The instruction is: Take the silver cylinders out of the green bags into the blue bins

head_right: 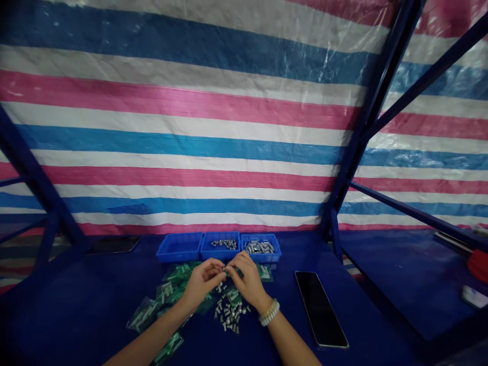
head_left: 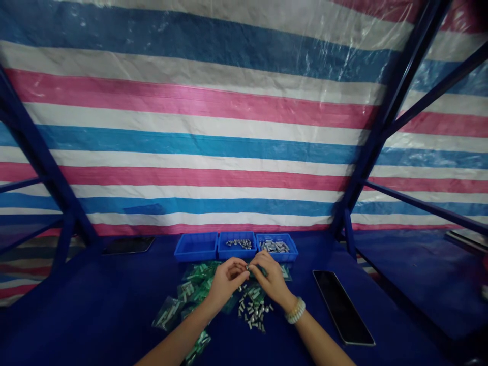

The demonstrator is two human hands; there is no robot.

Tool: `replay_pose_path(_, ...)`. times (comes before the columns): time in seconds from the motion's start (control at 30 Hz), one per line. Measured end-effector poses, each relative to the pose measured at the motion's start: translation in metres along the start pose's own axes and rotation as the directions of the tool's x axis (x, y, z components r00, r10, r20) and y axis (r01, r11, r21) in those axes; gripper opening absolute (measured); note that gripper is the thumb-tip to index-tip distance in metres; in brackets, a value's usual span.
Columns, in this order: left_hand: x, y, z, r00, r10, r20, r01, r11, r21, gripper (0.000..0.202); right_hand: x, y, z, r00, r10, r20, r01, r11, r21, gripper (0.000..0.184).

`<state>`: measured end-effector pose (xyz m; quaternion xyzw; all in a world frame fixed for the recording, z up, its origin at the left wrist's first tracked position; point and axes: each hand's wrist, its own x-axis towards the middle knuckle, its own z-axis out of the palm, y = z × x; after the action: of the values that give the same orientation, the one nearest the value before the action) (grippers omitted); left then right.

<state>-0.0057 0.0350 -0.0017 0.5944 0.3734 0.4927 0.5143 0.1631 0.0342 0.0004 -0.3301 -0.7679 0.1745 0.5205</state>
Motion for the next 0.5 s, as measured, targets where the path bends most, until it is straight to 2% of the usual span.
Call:
replay_pose_path(0.17, 0.007, 0.002, -0.002, 0.994, 0.105, -0.043, -0.098, 0.985, 0.143, 0.019, -0.001, -0.001, 0.005, 0.997, 0.014, 0.072, -0.016, 0.999, 0.029, 0.029)
replay_pose_path(0.27, 0.028, 0.009, -0.007, 0.976, 0.215, -0.040, -0.194, 0.936, 0.295, 0.018, -0.001, 0.002, 0.004, 0.999, 0.031, 0.023, -0.032, 0.999, 0.016, 0.027)
replay_pose_path(0.37, 0.055, 0.016, -0.012, 0.948, 0.316, -0.028, -0.265, 0.836, 0.480, 0.017, -0.001, 0.009, 0.003, 0.998, 0.054, -0.032, -0.055, 0.998, -0.013, 0.027)
replay_pose_path(0.43, 0.066, 0.018, -0.015, 0.944, 0.329, -0.024, -0.266, 0.804, 0.532, 0.021, -0.001, 0.013, 0.002, 0.998, 0.056, -0.038, -0.057, 0.998, -0.037, 0.026)
replay_pose_path(0.5, 0.066, 0.017, -0.019, 0.948, 0.318, 0.005, -0.266, 0.786, 0.558, 0.028, 0.000, 0.016, 0.001, 0.998, 0.052, -0.033, -0.054, 0.997, -0.062, 0.024)
